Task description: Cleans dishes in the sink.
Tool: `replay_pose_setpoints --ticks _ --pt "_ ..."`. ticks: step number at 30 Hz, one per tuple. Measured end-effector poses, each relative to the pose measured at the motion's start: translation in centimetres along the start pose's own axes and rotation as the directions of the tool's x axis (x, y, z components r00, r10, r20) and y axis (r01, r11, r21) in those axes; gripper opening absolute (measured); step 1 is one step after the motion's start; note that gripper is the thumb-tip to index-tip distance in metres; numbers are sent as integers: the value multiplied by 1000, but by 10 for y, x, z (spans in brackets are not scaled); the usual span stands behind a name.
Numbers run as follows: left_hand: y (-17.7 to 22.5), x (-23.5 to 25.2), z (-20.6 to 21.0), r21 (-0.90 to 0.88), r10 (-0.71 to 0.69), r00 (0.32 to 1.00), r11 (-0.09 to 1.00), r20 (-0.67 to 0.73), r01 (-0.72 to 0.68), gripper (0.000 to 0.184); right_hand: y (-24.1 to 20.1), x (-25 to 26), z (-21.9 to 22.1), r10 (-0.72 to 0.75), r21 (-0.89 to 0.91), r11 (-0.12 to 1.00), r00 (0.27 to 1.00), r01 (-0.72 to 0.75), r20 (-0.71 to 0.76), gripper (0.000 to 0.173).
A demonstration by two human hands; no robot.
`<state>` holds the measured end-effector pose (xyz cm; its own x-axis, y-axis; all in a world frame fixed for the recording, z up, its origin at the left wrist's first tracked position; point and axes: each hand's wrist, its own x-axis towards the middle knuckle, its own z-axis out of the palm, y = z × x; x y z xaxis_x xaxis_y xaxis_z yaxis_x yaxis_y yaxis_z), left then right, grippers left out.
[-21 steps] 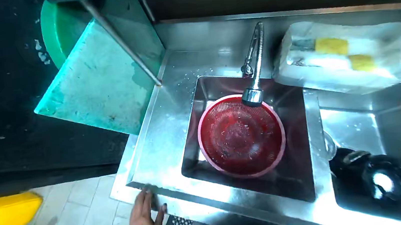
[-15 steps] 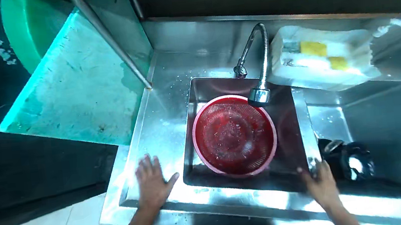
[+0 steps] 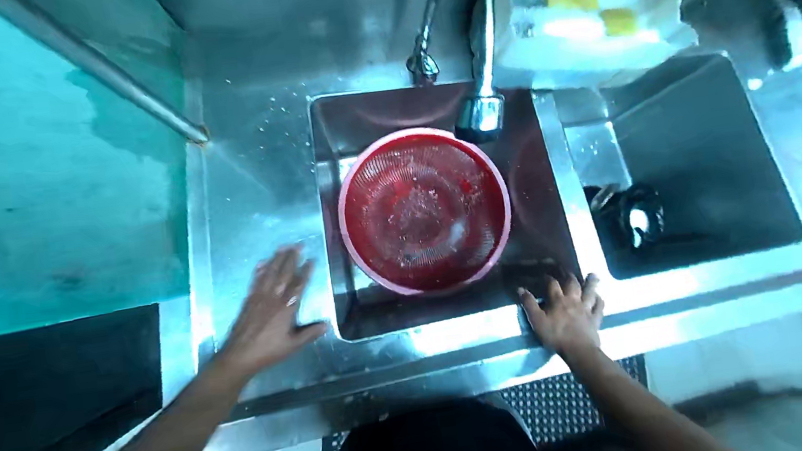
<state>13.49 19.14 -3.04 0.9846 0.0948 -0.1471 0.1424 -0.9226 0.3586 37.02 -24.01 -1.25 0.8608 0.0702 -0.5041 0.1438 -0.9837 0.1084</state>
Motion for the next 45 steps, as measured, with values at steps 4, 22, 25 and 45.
replay_pose_setpoints --ticks 4,22,25,45 --pt "0 -63 22 166 29 989 985 147 -54 120 -7 5 -2 1 -18 1000 1000 -1 4 78" --pt "37 19 12 33 311 933 946 181 -322 88 -3 17 6 -41 -43 998 999 40 -17 74" --pt "22 -46 34 149 299 941 935 161 -323 80 -4 19 5 -41 -62 997 999 41 1 74" --pt "68 -91 29 -4 220 925 973 311 -230 94 -5 23 2 -55 -42 998 998 55 10 68"
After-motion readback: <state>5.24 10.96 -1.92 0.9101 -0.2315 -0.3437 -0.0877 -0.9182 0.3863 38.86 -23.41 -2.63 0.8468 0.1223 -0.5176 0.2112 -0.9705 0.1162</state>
